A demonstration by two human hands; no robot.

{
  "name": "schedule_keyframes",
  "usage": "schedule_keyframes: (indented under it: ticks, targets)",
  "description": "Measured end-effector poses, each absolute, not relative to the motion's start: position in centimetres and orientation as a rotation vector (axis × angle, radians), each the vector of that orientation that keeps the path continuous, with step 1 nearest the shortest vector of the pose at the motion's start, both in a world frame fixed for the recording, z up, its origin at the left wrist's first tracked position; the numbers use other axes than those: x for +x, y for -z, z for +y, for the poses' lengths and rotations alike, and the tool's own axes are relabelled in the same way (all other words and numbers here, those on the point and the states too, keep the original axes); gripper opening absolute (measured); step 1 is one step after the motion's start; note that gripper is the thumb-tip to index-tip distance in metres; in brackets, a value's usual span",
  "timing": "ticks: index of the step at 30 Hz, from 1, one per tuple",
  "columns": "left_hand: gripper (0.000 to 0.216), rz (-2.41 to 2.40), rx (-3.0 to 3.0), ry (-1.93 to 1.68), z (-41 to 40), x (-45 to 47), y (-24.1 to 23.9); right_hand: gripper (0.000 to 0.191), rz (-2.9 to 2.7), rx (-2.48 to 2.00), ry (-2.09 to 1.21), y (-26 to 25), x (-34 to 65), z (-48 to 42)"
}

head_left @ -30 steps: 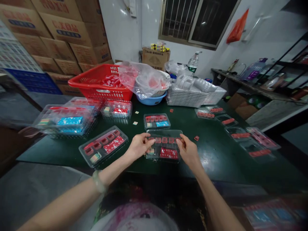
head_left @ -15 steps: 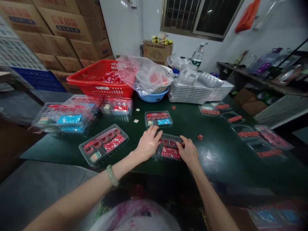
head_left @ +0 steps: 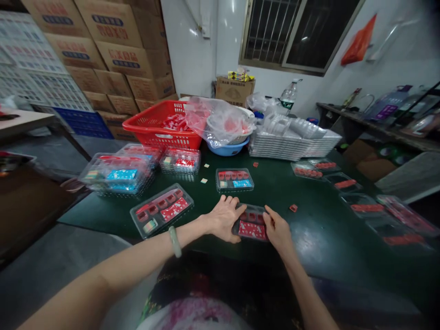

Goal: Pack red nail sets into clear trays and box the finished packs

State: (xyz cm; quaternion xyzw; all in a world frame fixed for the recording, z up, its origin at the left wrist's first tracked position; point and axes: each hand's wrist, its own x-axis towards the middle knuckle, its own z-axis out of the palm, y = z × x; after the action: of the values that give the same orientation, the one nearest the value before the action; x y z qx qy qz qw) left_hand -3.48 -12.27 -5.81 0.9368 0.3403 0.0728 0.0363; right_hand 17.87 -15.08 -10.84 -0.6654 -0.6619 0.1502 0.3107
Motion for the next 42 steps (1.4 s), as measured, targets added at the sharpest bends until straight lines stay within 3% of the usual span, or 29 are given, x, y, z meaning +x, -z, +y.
schedule_keyframes:
  ticks: [6,13,23,26,29,32,36,42]
  targets:
    - [0.092,1.237,2.858,-0.277,-11.0,-4.2,3.4,0.049,-1.273,-1.546,-0.671,12.3,19.5,-16.7]
    - [0.089,1.642,2.742,-0.355,-1.9,-5.4,-1.6,0.042,-1.357,-1.55,-0.658,12.7,19.3,-16.7]
    - [0.105,1.634,2.645,-0.1,0.5,-3.9,3.5,0.043,-1.416,-1.624,-0.631,12.8,19.4,-16.6]
    - [0.113,1.588,2.603,-0.001,0.7,-4.2,2.9,0.045,-1.435,-1.667,-0.591,12.7,19.6,-16.8]
    - [0.114,1.626,2.552,-0.151,-1.1,-6.9,0.5,0.046,-1.437,-1.709,-0.561,12.5,19.9,-17.2]
    - [0.096,1.689,2.555,-0.405,-6.2,-12.0,-1.0,0.048,-1.417,-1.712,-0.576,12.6,20.1,-17.4]
    - [0.106,1.998,2.442,-0.139,-14.0,-18.7,1.3,0.047,-1.465,-1.702,-0.564,13.3,20.2,-17.1]
    - [0.092,2.138,2.288,-0.115,-16.9,-21.1,4.8,0.047,-1.496,-1.715,-0.506,14.3,20.3,-16.7]
